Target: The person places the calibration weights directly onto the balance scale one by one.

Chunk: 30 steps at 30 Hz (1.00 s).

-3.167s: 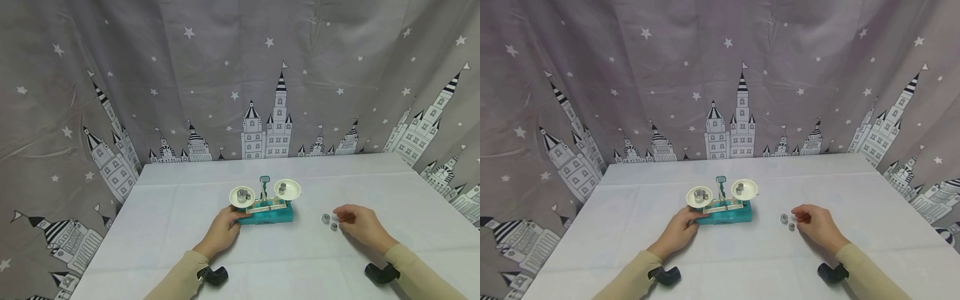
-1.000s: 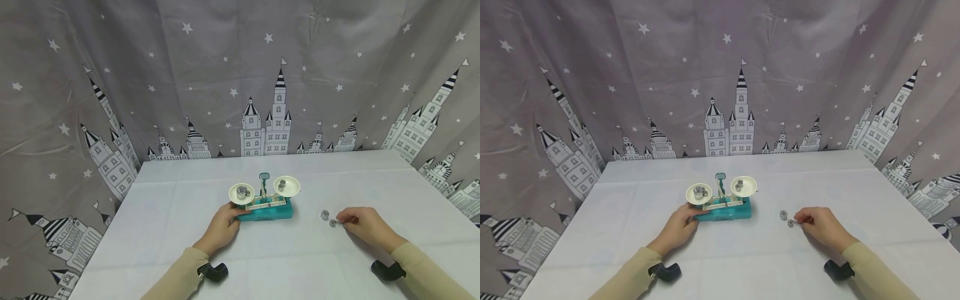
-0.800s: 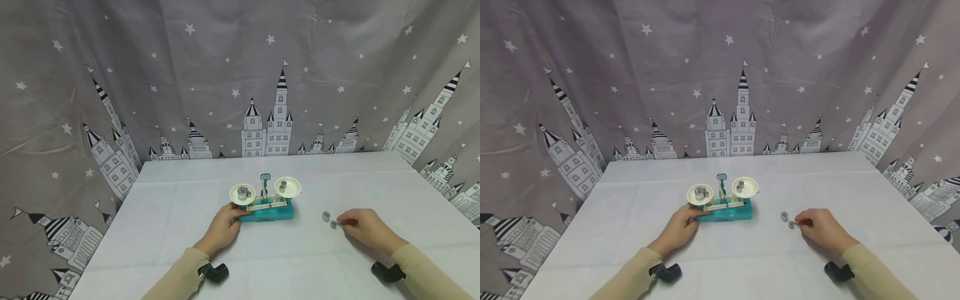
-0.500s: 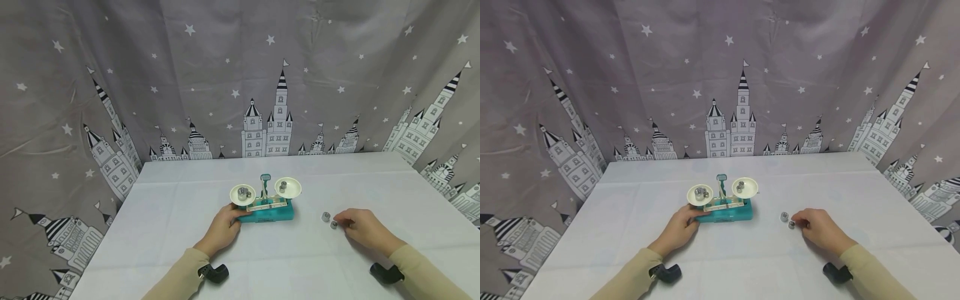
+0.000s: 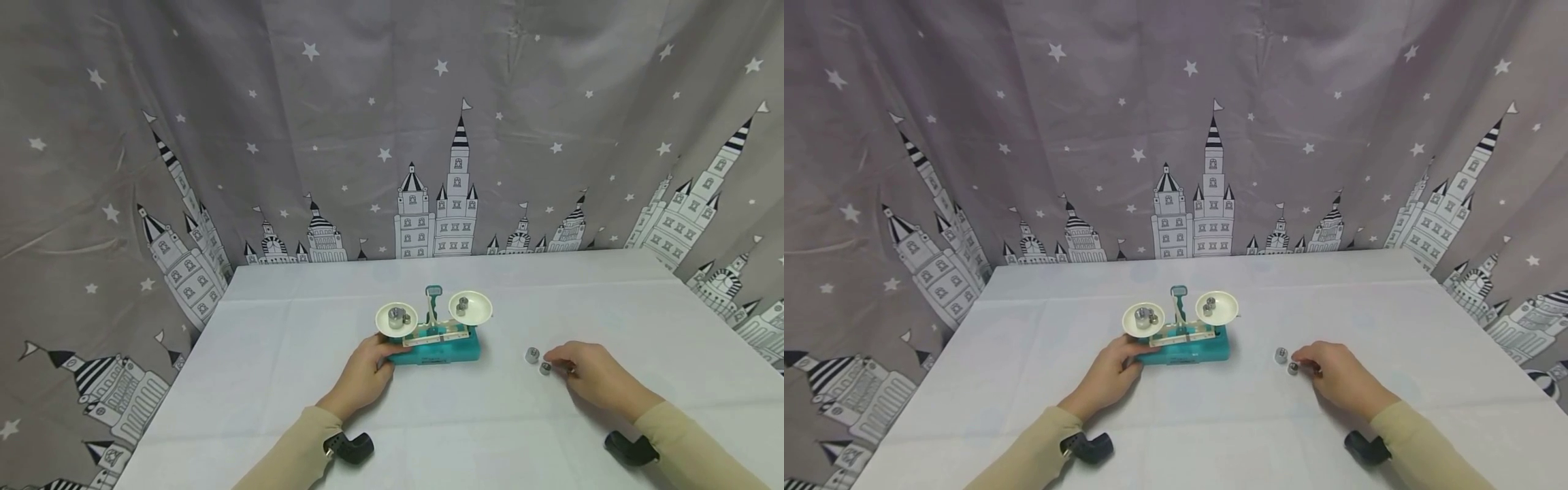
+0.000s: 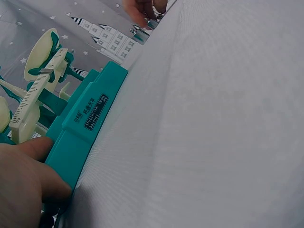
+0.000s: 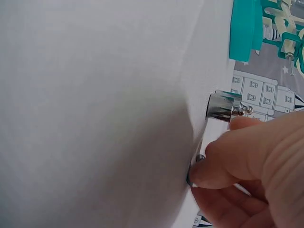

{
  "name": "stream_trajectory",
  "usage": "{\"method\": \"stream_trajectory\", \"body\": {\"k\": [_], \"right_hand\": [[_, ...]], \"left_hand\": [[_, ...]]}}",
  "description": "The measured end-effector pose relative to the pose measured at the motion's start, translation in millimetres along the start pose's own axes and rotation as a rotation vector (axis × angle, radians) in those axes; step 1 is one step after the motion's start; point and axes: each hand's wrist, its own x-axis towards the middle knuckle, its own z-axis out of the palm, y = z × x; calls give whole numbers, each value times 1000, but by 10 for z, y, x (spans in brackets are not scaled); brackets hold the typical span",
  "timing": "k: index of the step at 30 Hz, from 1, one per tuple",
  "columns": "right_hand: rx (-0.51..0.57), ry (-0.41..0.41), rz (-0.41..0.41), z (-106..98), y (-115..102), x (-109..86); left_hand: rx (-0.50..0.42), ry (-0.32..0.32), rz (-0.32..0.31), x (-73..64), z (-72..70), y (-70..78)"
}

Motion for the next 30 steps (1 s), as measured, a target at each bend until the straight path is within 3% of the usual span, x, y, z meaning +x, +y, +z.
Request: {"method": "stream_trajectory", "body": {"k": [6,14,21,30], "right_hand": [[-17,23,-33,14,-4,19],[-47,31,5,14,-21,19],[-76,63,-38,15,-10,34],[-63,70,8,21,-17,28]], "left_hand": [[-4,2,-3,-3,-7,1],[-3,4,1,2,-3,-1],[-16,5,-9,2,-11,6],[-17,2,-9,-4,0,9]]}}
